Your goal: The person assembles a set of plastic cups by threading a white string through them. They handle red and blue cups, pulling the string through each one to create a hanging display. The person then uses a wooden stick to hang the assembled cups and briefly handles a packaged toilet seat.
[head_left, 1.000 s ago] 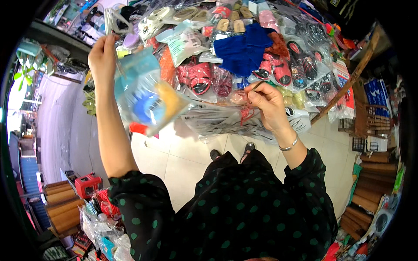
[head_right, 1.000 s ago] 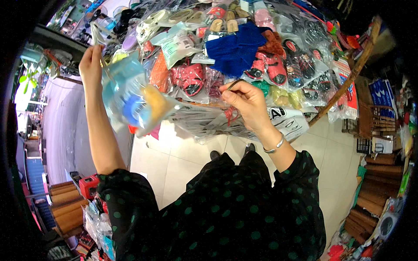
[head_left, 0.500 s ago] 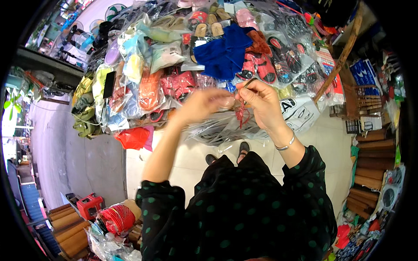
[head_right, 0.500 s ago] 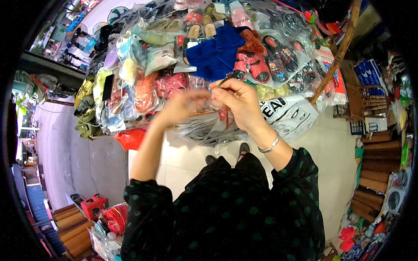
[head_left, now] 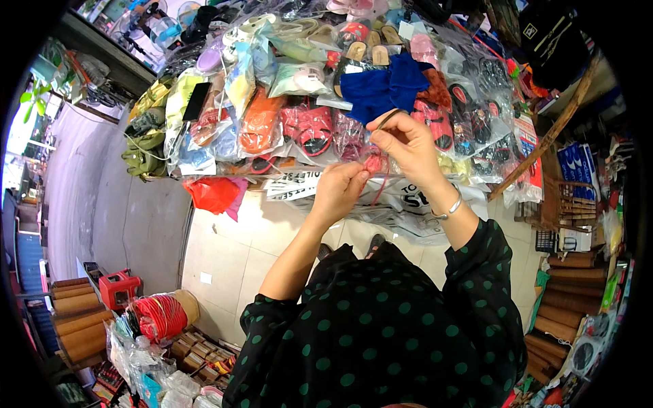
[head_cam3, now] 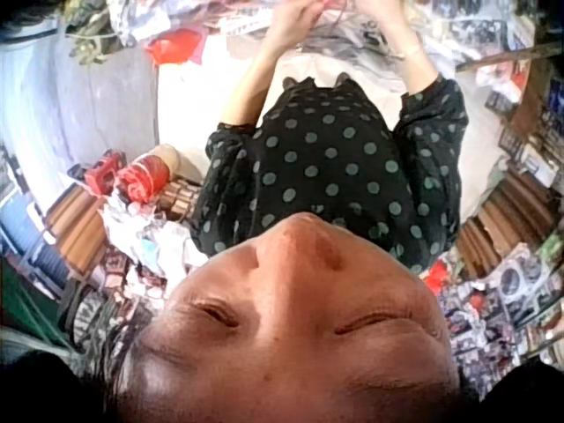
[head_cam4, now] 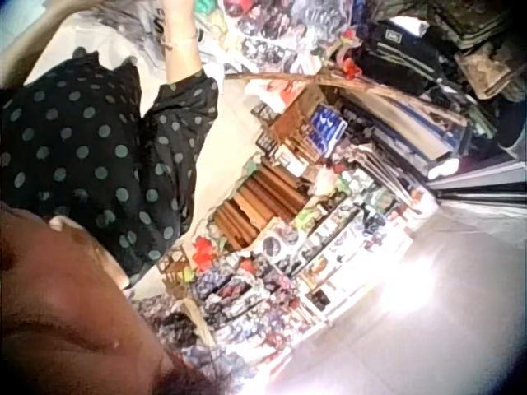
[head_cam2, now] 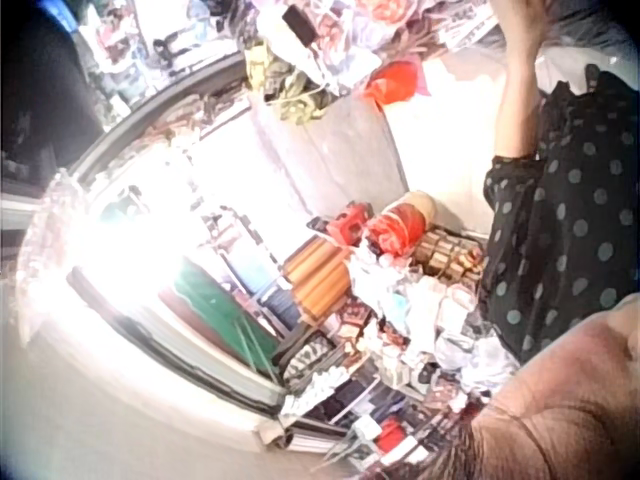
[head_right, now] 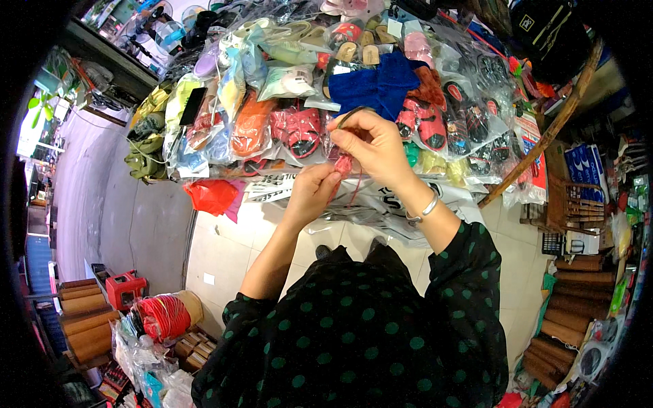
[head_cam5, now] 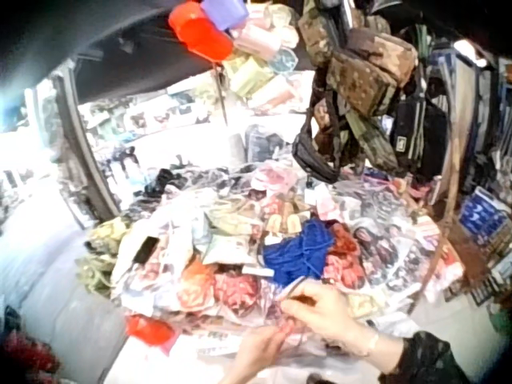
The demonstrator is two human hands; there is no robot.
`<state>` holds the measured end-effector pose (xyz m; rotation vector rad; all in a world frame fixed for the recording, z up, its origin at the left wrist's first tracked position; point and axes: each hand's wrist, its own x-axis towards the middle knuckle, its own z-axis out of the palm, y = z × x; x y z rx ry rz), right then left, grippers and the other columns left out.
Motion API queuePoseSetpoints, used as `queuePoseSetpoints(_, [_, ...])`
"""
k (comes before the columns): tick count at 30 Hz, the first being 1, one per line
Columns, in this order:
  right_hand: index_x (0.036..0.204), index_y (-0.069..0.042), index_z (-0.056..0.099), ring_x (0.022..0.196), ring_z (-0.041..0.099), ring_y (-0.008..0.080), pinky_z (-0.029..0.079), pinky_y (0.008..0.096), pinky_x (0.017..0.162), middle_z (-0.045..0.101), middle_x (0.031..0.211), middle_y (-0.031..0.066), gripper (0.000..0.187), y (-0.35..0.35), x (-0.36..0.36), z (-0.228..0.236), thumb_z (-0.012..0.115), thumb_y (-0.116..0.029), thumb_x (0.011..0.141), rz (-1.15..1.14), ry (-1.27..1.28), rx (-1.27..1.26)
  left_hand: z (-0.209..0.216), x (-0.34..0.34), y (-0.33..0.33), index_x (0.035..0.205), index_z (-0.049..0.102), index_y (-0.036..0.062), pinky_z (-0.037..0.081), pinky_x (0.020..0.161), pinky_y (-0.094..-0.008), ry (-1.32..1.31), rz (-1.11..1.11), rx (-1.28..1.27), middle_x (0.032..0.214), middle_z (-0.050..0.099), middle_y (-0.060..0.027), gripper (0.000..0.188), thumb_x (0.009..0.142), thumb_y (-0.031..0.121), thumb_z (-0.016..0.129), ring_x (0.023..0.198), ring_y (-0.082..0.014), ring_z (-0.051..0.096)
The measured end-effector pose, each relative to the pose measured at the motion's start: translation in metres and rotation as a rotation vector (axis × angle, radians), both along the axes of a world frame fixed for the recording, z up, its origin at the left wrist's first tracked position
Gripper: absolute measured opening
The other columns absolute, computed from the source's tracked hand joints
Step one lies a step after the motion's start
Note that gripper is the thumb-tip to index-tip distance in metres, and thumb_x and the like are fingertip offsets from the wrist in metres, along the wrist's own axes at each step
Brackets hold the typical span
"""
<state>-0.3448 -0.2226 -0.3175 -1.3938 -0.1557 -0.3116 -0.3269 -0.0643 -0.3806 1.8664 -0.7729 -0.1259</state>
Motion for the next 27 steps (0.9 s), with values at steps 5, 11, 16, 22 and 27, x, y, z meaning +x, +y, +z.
queuePoseSetpoints(5, [0.082, 0.0, 0.061, 0.076, 0.054, 0.0111, 0.043, 0.0236, 0.069, 0.059, 0.086, 0.005, 0.008, -0.01, 0.005, -0.012, 0.062, -0.006, 0.077, 0.034, -0.09, -0.532, 0.011, 0.002, 0.029, 0.065, 0.052, 0.0035, 0.037, 0.057, -0.038, -0.078, 0.092, 0.025, 0.054, 0.047, -0.0109, 0.015, 0.079, 0.01, 0.055, 0.056, -0.0295, 0.048])
queuePoseSetpoints(11, [0.072, 0.001, 0.055, 0.072, 0.052, 0.0099, 0.042, 0.0235, 0.065, 0.061, 0.084, 0.0052, 0.013, -0.077, 0.018, -0.043, 0.061, -0.008, 0.079, -0.118, 0.063, -0.453, 0.022, -0.014, 0.062, 0.074, 0.057, 0.0018, 0.034, 0.048, -0.0297, 0.107, 0.274, -0.058, 0.055, 0.049, -0.0048, 0.012, 0.083, 0.006, 0.051, 0.051, -0.0149, 0.046])
queuePoseSetpoints(16, [0.084, -0.004, 0.062, 0.074, 0.059, 0.0281, 0.045, 0.0348, 0.067, 0.061, 0.081, 0.013, 0.025, -0.176, 0.033, -0.074, 0.054, -0.028, 0.081, -0.346, 0.246, -0.908, 0.023, -0.032, 0.083, 0.083, 0.059, -0.0003, 0.034, 0.049, -0.0224, 0.004, 0.401, -0.061, 0.061, 0.048, -0.0008, 0.012, 0.085, 0.003, 0.047, 0.055, -0.0066, 0.042])
queuePoseSetpoints(22, [0.089, -0.012, 0.064, 0.088, 0.058, 0.0301, 0.042, 0.0427, 0.074, 0.062, 0.094, 0.0106, 0.031, -0.246, 0.061, -0.118, 0.047, -0.037, 0.082, -0.707, 0.448, -1.394, 0.027, -0.05, 0.105, 0.082, 0.058, -0.001, 0.032, 0.051, -0.0199, 0.119, 0.521, -0.078, 0.063, 0.047, 0.0021, 0.017, 0.089, 0.01, 0.048, 0.057, -0.0047, 0.04])
queuePoseSetpoints(27, [0.13, -0.006, 0.035, 0.116, 0.039, 0.0367, 0.033, 0.0499, 0.093, 0.041, 0.125, 0.0222, 0.069, -0.243, 0.083, -0.158, 0.048, -0.051, 0.079, -0.705, 0.478, -1.317, 0.03, -0.058, 0.111, 0.08, 0.058, 0.0001, 0.032, 0.048, -0.0194, 0.179, 0.663, -0.117, 0.06, 0.046, 0.0033, 0.019, 0.09, 0.012, 0.047, 0.054, -0.0033, 0.039])
